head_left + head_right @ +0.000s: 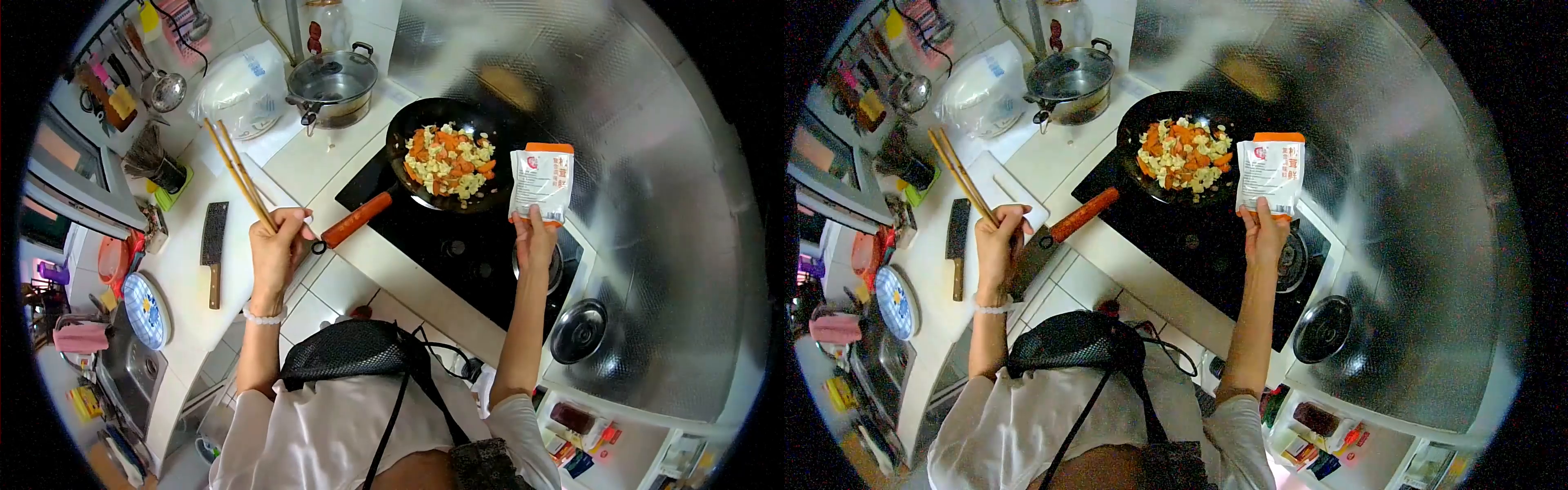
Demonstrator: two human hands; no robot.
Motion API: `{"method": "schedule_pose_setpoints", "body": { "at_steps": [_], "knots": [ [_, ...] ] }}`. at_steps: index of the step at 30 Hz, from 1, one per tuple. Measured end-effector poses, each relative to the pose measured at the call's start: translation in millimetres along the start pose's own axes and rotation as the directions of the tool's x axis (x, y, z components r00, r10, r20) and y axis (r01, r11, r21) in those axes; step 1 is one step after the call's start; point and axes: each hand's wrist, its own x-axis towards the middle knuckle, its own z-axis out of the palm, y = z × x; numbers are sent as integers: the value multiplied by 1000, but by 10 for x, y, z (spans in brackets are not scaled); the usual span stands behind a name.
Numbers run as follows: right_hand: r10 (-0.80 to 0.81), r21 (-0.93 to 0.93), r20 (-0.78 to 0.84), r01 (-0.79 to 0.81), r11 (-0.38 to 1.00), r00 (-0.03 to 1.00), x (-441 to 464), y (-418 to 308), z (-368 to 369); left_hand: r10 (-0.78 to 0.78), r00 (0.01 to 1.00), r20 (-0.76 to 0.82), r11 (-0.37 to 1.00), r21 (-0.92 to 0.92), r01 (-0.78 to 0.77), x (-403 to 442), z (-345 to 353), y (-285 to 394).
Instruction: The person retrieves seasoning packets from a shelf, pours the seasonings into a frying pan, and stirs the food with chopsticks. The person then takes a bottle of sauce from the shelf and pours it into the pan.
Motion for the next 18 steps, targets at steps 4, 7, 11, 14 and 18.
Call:
{"method": "schedule_pose_setpoints", "body": {
  "at_steps": [4, 7, 11, 14, 18],
  "knots": [
    [-107, -339, 124, 143, 930, 986, 77, 13, 5, 16, 997, -78, 1000, 24, -14, -12, -210, -95],
    [-247, -625, 238, 343, 701, 939, 147, 14, 46, 7, 992, -128, 1000, 17, -5, -51, -327, -127],
    [-404, -766, 368, 519, 379, 838, 218, 96, 153, 3, 983, -186, 1000, 3, -2, -83, -425, -149],
    [-380, -811, 494, 573, 124, 782, 195, 52, 352, 6, 980, -200, 1000, -13, -9, -77, -507, -184],
    [-479, -675, 648, 738, -2, 592, 211, 2, 597, 7, 969, -247, 1000, -21, -12, -53, -556, -186]
  ]
}}
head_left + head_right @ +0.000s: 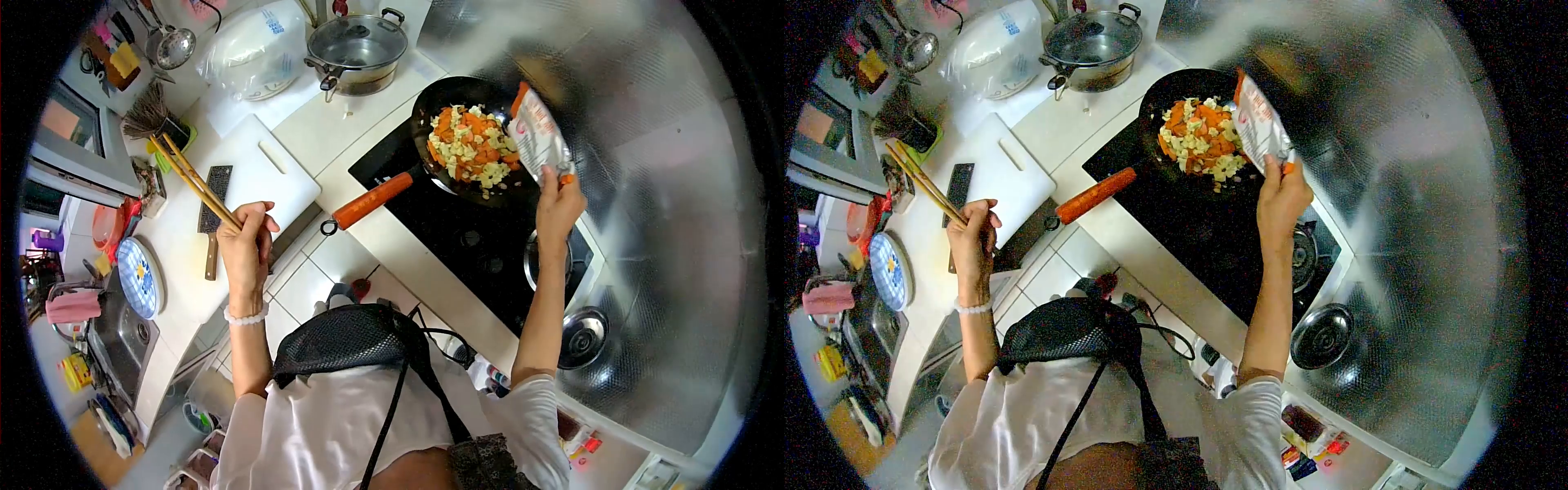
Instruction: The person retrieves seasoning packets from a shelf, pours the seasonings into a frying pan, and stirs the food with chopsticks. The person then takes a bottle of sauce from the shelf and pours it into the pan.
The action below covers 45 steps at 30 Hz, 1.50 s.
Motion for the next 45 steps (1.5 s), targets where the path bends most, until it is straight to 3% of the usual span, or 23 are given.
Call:
{"method": "schedule_pose_setpoints", "body": {
  "at_steps": [2, 4, 6, 9, 12, 15, 18, 22, 24, 26, 27, 32, 34, 36, 43, 44, 45],
  "knots": [
    [37, 10, -11, -36, 999, 999, 66, -82, 24, 5, 1000, -8, 1000, 14, -5, 29, -17, -12],
    [-85, -104, 21, 87, 991, 996, 105, 14, 181, -6, 1000, -11, 1000, 3, 6, 36, -26, -15],
    [61, -202, 152, -30, 979, 987, 124, 105, 370, -8, 1000, 1, 1000, -8, 8, 88, -23, 4],
    [58, -203, 138, -29, 979, 989, 169, 51, 324, -9, 1000, -3, 1000, -14, 9, 115, -57, 1],
    [-57, -128, 59, 64, 990, 997, 186, 64, 293, -26, 1000, -15, 1000, -12, 26, 181, -73, -58],
    [-5, -156, 64, 15, 988, 998, 178, 141, 314, -23, 1000, -1, 1000, -19, 23, 205, -63, -51],
    [139, -105, 37, -135, 985, 990, 120, 188, 245, -27, 999, 17, 1000, -9, 27, 261, -43, -45],
    [163, 61, -206, -154, 986, 965, 137, 77, 71, -28, 999, 37, 1000, 1, 28, 297, -6, -28],
    [119, -146, -135, -139, 980, 984, 137, 239, 36, -33, 998, 49, 999, 1, 33, 309, 34, -11],
    [215, -273, 60, -191, 943, 975, 140, 308, 22, -39, 997, 66, 999, 2, 39, 325, 56, 10],
    [141, -223, -24, -143, 964, 990, 100, 383, 34, -43, 997, 69, 999, 12, 42, 333, 64, 15],
    [138, -109, -170, -158, 981, 976, 115, 319, 7, -51, 997, 61, 998, 38, 49, 372, 58, -22],
    [194, -206, -39, -198, 958, 980, 161, 248, 2, -52, 996, 75, 998, 37, 49, 371, 52, -15],
    [220, -210, -29, -221, 952, 975, 207, 113, 14, -39, 995, 94, 999, 13, 38, 377, 41, -20],
    [101, -22, -229, -109, 994, 968, 272, -79, 217, -41, 995, 87, 999, 17, 39, 361, -36, -21],
    [185, -104, -78, -193, 976, 980, 253, -12, 267, -45, 995, 92, 999, 8, 44, 367, -65, -41],
    [170, -128, -56, -175, 976, 984, 204, 28, 306, -47, 994, 99, 999, -1, 47, 374, -84, -44]
  ]
}}
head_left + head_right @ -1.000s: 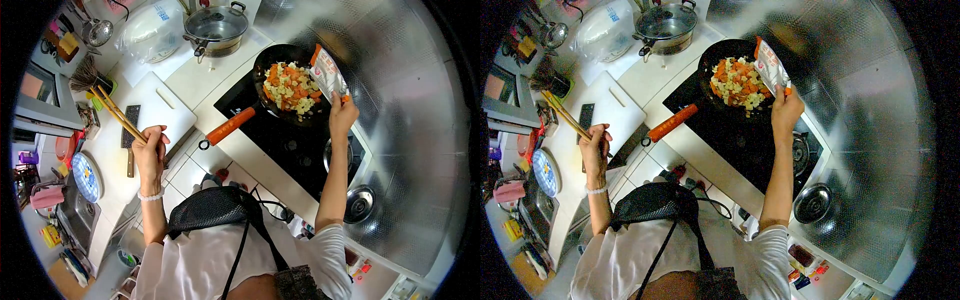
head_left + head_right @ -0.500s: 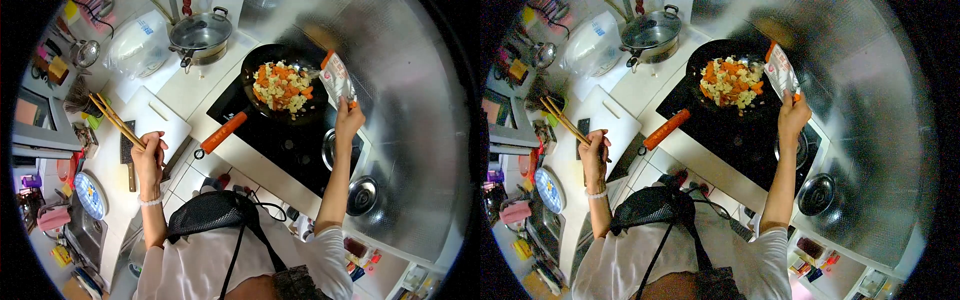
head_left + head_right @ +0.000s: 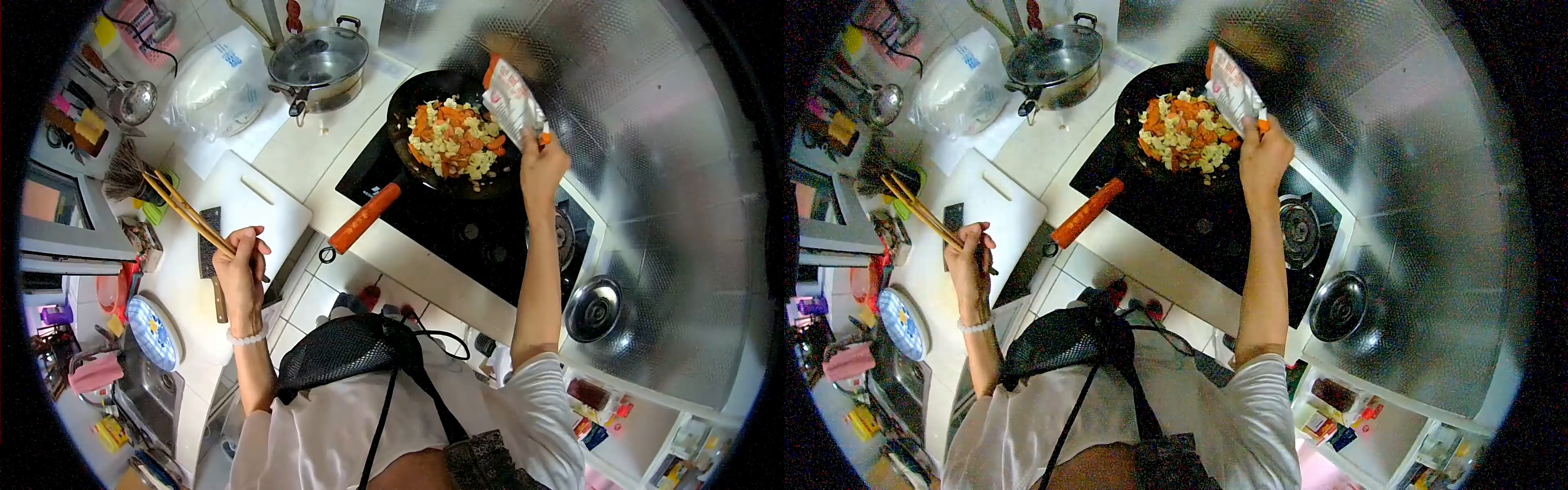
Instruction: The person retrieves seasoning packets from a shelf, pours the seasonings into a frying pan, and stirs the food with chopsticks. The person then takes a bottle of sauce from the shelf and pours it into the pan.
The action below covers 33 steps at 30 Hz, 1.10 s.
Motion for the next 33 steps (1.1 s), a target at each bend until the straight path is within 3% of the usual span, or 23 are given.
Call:
{"method": "schedule_pose_setpoints", "body": {
  "at_steps": [5, 10, 12, 15, 16, 20, 22, 25, 26, 27, 29, 30, 31, 33],
  "knots": [
    [76, 161, 43, -82, 984, 996, -138, -76, -111, 11, 1000, -7, 1000, 7, -11, -22, -63, 22],
    [14, 115, -23, -11, 993, 1000, -212, -22, -205, 0, 1000, 17, 1000, 6, 0, 14, -33, 31],
    [64, 244, -130, -31, 969, 989, -238, -145, -308, 3, 1000, 30, 1000, 10, -4, 28, -7, 46],
    [-8, 175, -58, 18, 984, 998, -335, -98, -336, 5, 999, 52, 1000, 11, -5, 16, 46, 52],
    [70, 47, 136, -77, 996, 988, -341, -101, -355, -5, 998, 63, 1000, 6, 4, 10, 53, 49],
    [131, 200, 88, -147, 969, 987, -473, -50, -328, -8, 998, 62, 1000, 10, 7, 18, 36, 49],
    [51, 32, 104, -55, 998, 993, -489, 13, -359, -4, 997, 72, 1000, 22, 3, 35, 24, 56],
    [25, -24, 117, -22, 999, 993, -456, -109, -470, -1, 998, 61, 1000, 21, 0, 45, -23, 34],
    [119, 39, 102, -123, 992, 988, -461, -177, -511, 5, 998, 64, 1000, 6, -6, 40, -24, 49],
    [117, 40, 103, -122, 992, 988, -466, -208, -494, 11, 997, 71, 1000, -10, -10, 37, -22, 57],
    [-41, 124, -184, 64, 990, 982, -475, -244, -479, 6, 997, 74, 1000, 5, -6, 41, -22, 40],
    [-55, 121, -92, 66, 991, 994, -484, -217, -466, 0, 997, 76, 1000, 20, -1, 36, -26, 30],
    [38, -9, 146, -37, 999, 989, -466, -218, -477, -1, 997, 80, 1000, 21, -1, 22, -28, 24],
    [74, -39, 188, -68, 997, 979, -502, -198, -416, -1, 995, 99, 1000, 22, -2, 19, -16, 31]
  ]
}}
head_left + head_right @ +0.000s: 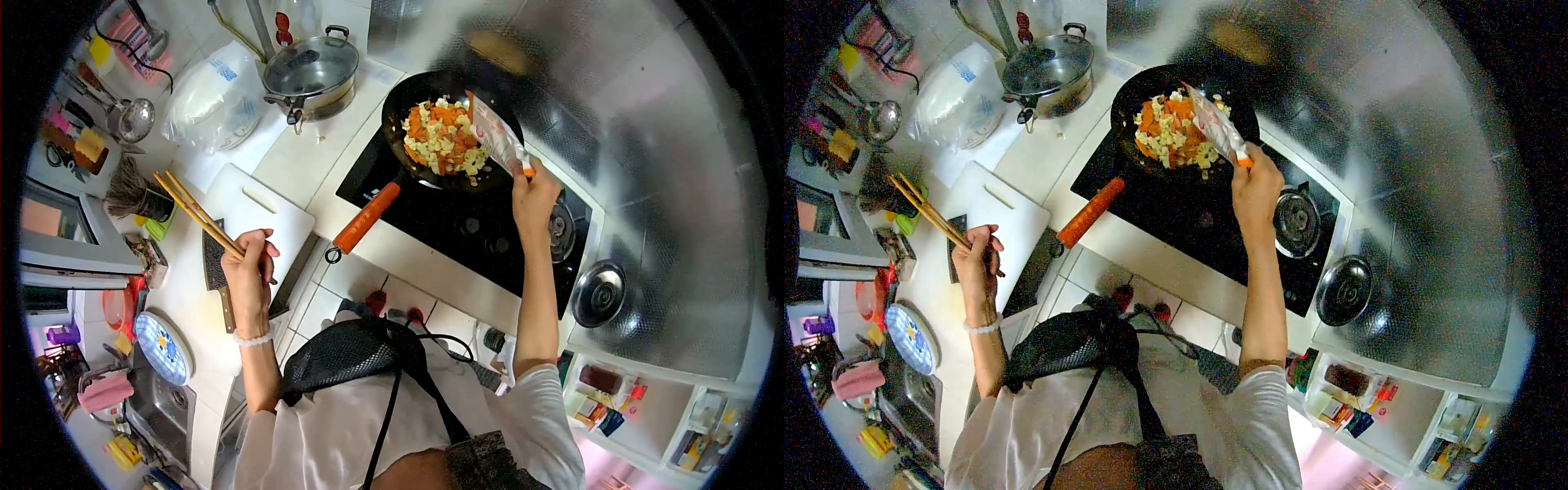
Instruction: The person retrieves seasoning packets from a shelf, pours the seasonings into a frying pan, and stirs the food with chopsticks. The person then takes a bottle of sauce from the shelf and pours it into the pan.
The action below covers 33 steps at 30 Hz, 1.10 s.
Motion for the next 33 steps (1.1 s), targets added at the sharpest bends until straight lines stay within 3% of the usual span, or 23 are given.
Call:
{"method": "schedule_pose_setpoints", "body": {
  "at_steps": [10, 12, 14, 16, 17, 22, 25, 28, 29, 33],
  "knots": [
    [-4, 91, -92, 12, 996, 996, -71, -100, -55, 2, 1000, -26, 1000, 16, -2, -31, -33, -8],
    [-28, 159, -238, 68, 985, 971, -107, -135, -40, -4, 1000, -6, 1000, 7, 4, -20, -6, -1],
    [25, 51, -22, -24, 998, 999, -64, -87, 15, -20, 1000, 15, 1000, 2, 20, -47, 24, 11],
    [33, 12, -48, -33, 999, 998, -110, 15, 26, -8, 1000, 10, 1000, 23, 8, -53, 78, 13],
    [74, 143, -99, -60, 988, 992, -129, 22, 60, -8, 1000, -3, 1000, 19, 8, -64, 93, 8],
    [42, 103, -65, -35, 994, 997, -118, 97, 45, -8, 1000, 16, 1000, -26, 9, -57, 195, 26],
    [155, 250, -193, -104, 963, 969, -159, 106, 55, -17, 998, 63, 999, -32, 19, -53, 200, 32],
    [126, 180, -163, -96, 979, 978, -155, 75, 87, 2, 997, 80, 1000, -19, 0, -33, 225, -12],
    [161, 123, 6, -160, 979, 987, -119, 120, 77, 1, 996, 86, 1000, -16, 1, -41, 232, 5],
    [105, 155, -107, -88, 984, 989, -178, 166, 78, -32, 996, 80, 999, 12, 31, -68, 266, 52]
  ]
}}
